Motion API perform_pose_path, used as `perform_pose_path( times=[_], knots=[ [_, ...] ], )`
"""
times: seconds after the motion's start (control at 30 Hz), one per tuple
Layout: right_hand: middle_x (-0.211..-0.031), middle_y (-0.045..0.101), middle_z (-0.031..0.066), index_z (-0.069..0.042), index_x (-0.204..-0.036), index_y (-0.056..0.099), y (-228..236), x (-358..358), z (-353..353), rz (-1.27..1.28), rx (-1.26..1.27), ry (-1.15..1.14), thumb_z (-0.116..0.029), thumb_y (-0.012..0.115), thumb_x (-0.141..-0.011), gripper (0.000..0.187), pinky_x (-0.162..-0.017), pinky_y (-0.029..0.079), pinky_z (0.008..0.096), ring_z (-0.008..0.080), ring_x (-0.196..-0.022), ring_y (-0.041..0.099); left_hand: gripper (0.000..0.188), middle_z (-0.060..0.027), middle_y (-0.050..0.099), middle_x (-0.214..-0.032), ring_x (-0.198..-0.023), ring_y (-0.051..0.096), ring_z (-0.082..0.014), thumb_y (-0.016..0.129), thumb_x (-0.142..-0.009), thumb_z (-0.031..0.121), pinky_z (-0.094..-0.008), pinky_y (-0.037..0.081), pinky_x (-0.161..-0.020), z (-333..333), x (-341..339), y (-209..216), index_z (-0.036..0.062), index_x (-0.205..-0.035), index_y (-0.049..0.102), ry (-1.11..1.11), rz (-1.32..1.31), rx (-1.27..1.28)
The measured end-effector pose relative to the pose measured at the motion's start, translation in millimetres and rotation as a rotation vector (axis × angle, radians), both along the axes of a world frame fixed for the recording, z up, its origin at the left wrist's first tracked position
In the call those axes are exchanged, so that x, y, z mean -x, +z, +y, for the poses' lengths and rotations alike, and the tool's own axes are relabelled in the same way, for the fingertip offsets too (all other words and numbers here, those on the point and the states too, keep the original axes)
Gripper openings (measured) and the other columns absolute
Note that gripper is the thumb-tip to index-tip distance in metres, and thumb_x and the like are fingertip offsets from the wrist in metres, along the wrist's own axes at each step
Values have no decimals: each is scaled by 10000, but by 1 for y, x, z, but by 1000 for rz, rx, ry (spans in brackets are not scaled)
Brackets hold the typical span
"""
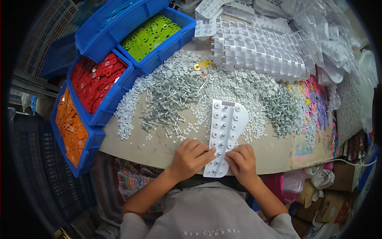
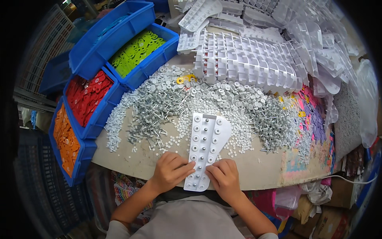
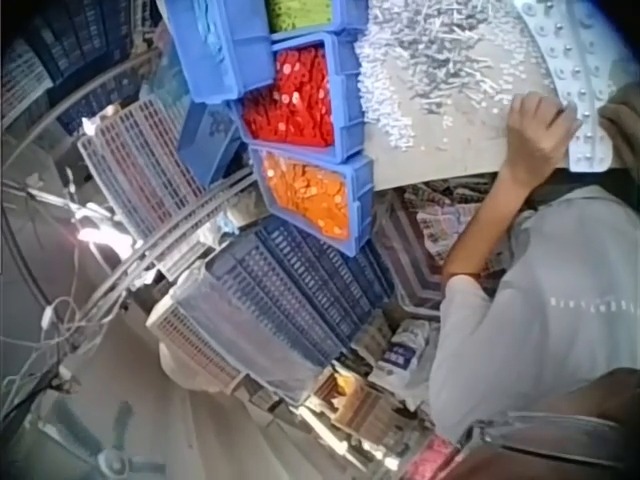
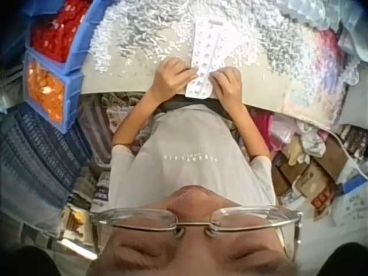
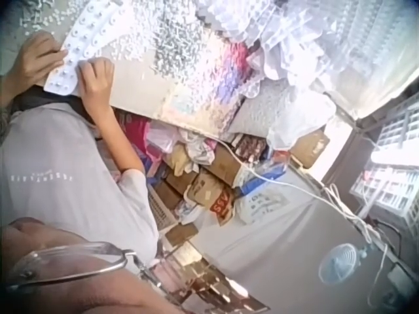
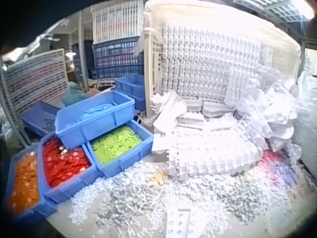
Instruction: Assembling small plastic components into a white template on a workbench.
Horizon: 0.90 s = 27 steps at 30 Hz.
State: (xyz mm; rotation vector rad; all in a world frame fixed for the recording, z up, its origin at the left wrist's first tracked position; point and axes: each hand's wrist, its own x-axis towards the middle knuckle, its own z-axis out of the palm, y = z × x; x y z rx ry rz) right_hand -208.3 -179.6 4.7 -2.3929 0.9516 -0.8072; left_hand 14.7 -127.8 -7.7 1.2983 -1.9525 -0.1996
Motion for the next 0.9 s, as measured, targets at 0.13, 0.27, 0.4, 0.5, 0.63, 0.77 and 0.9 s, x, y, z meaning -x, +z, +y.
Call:
perform_pose_path(
  times=[0.13, 0.27, 0.4, 0.5, 0.63, 0.77, 0.9],
  knots=[
    [-870, 605, 99, -35, -924, 678, 1, 0, -2, -3, -8, 13, 10, 808, -734, 235, -748, 463, 403, 311, -853, 572, 272, 5, 643, -875, -842, 594, -221, 835, -731, 88, -354, 475, -712, 2, 5, -1, 72, -988, 748, 9, 48, 23],
    [-864, 602, 95, -36, -916, 681, 2, 1, -1, 3, -12, 19, 9, 807, -735, 225, -747, 462, 403, 308, -850, 571, 173, -20, 642, -855, -849, 607, -247, 799, -755, 39, -393, 476, -687, 0, 4, 4, 51, -915, 734, 5, 235, -32],
    [-861, 608, 90, -37, -906, 688, 3, 2, -3, 9, 12, 26, -13, 806, -746, 201, -746, 462, 402, 302, -850, 572, 93, -70, 666, -863, -869, 617, -289, 751, -800, 39, -422, 469, -765, -41, -35, 24, 27, -884, 711, 188, 18, 32],
    [-863, 618, 75, -45, -913, 697, 6, 5, -7, 9, 15, 50, -52, 804, -759, 187, -764, 462, 401, 292, -861, 576, 71, -87, 694, -903, -903, 624, -305, 720, -848, 77, -413, 449, -848, -92, -76, 33, 40, -907, 731, 257, -50, -155],
    [-858, 626, 68, -55, -905, 694, 13, 9, -18, -21, 35, 94, -69, 785, -779, 156, -772, 453, 415, 294, -866, 582, 73, -73, 696, -911, -921, 623, -293, 728, -856, 103, -416, 448, -847, -143, -104, 35, 62, -913, 748, 264, -103, -147],
    [-836, 618, 106, -25, -889, 663, 25, 9, -51, -35, 84, -113, -16, 734, -822, 98, -752, 430, 435, 323, -848, 581, 76, -52, 659, -868, -904, 609, -271, 749, -848, 125, -410, 446, -837, -173, -114, 19, 85, -911, 758, 305, -158, -134],
    [-862, 631, 109, -17, -905, 666, 26, 2, -99, -40, 108, -254, -3, 729, -828, 101, -780, 438, 424, 318, -863, 581, 61, -47, 620, -847, -893, 593, -263, 752, -835, 99, -403, 445, -838, -180, -115, 9, 73, -884, 727, 284, -150, -182]
  ],
)
